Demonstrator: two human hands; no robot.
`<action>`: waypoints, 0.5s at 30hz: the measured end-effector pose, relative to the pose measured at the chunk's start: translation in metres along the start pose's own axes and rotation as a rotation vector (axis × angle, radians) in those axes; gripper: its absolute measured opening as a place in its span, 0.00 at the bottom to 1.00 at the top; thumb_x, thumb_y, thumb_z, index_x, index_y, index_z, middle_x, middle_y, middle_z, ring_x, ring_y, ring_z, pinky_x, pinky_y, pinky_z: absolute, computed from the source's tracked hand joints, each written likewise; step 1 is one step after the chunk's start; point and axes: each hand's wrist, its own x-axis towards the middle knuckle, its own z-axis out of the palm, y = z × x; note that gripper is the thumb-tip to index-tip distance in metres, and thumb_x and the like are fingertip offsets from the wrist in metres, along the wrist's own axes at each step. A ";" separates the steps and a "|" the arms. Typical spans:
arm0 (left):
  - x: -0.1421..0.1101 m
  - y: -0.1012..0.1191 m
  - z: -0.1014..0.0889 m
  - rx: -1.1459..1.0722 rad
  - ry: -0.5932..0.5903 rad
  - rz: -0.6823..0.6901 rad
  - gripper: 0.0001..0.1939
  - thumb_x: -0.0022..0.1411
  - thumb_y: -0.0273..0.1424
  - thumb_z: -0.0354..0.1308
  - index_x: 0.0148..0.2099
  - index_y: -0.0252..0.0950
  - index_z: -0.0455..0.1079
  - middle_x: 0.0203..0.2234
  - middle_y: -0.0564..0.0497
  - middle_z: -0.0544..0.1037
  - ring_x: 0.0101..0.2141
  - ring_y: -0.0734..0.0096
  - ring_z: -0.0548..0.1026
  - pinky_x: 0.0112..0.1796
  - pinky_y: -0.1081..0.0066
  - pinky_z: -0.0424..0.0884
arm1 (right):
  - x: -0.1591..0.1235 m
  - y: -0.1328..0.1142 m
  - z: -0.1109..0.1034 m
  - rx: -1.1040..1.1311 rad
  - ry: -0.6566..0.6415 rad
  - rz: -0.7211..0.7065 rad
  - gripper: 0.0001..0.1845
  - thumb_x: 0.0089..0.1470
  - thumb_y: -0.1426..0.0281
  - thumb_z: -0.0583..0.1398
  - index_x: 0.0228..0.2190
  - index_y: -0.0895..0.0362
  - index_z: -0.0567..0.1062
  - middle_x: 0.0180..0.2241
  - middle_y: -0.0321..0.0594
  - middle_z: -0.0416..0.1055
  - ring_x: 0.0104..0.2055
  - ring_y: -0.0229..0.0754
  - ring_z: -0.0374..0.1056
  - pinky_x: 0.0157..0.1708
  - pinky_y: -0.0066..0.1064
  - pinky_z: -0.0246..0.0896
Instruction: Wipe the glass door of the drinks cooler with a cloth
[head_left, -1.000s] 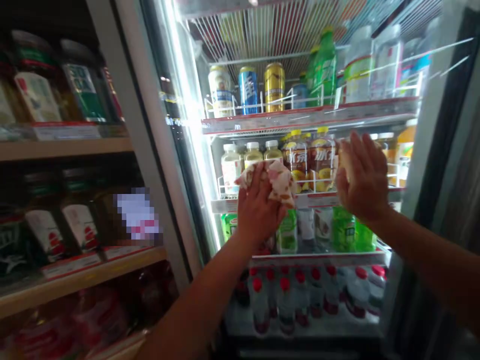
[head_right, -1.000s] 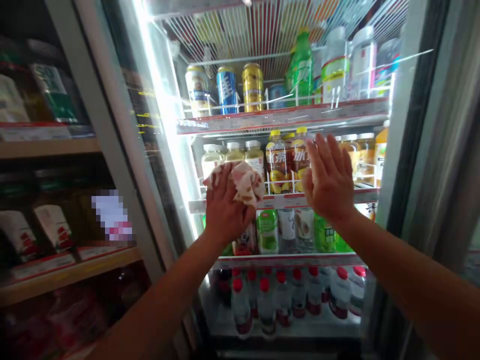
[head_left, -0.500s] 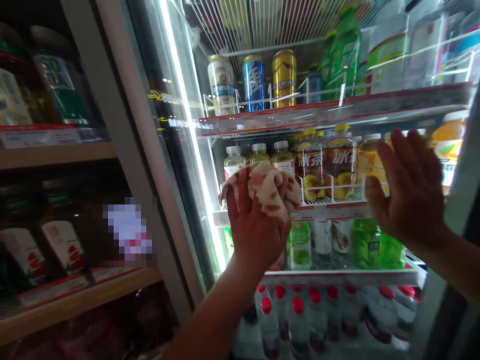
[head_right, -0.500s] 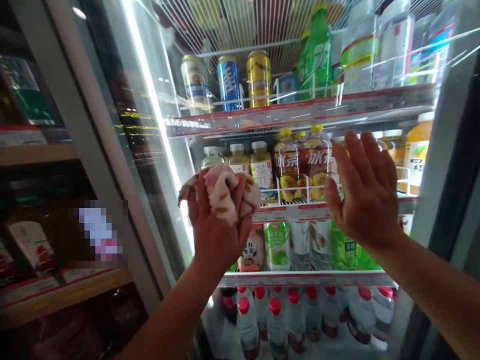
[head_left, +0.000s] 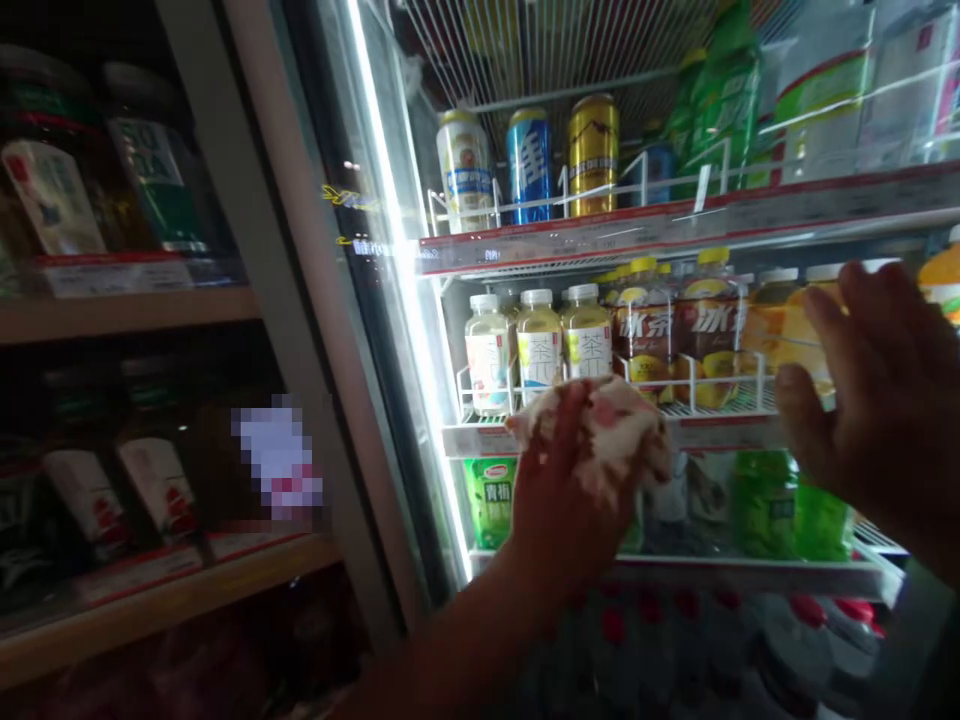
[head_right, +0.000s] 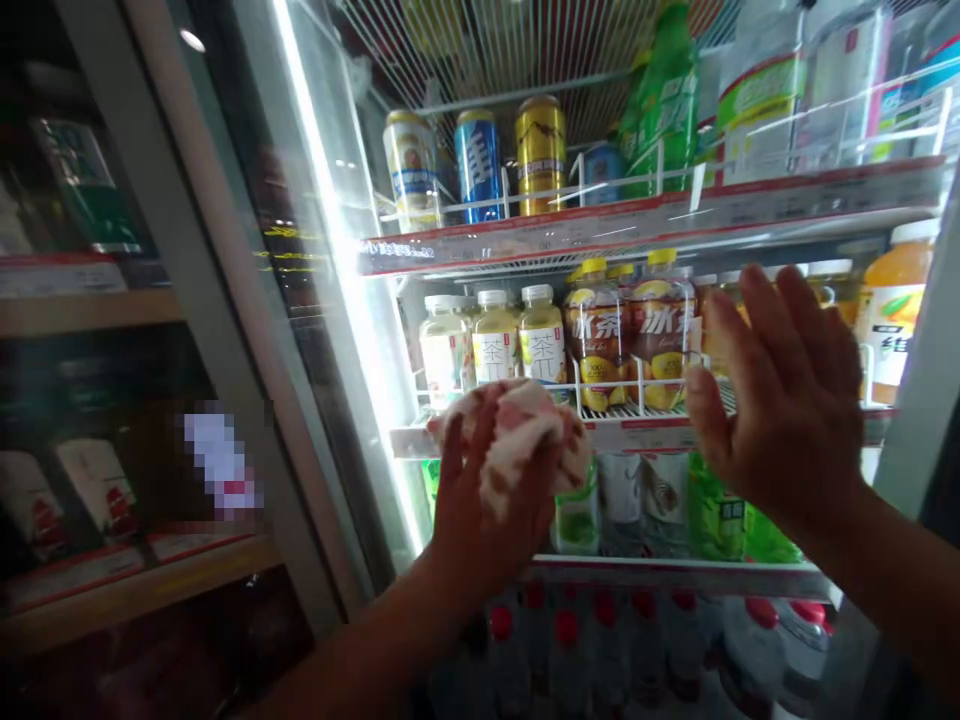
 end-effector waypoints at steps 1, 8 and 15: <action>-0.002 0.001 0.001 -0.003 -0.011 0.033 0.22 0.70 0.32 0.59 0.63 0.35 0.71 0.66 0.40 0.69 0.74 0.48 0.44 0.72 0.46 0.43 | 0.000 0.000 0.000 0.001 0.003 0.002 0.37 0.68 0.62 0.56 0.74 0.48 0.54 0.73 0.44 0.55 0.75 0.59 0.50 0.72 0.60 0.49; -0.003 -0.009 -0.010 0.078 -0.034 -0.053 0.26 0.69 0.29 0.58 0.67 0.31 0.68 0.65 0.37 0.70 0.75 0.49 0.36 0.72 0.45 0.36 | 0.000 0.003 0.001 0.000 0.001 -0.016 0.38 0.67 0.63 0.56 0.74 0.50 0.54 0.73 0.47 0.55 0.75 0.60 0.50 0.71 0.60 0.50; -0.009 0.006 0.006 -0.038 -0.084 0.191 0.17 0.72 0.33 0.58 0.60 0.34 0.74 0.65 0.40 0.70 0.74 0.48 0.42 0.71 0.47 0.50 | -0.001 0.002 0.002 -0.020 0.061 -0.056 0.34 0.65 0.68 0.58 0.70 0.55 0.62 0.70 0.52 0.62 0.74 0.56 0.53 0.71 0.55 0.54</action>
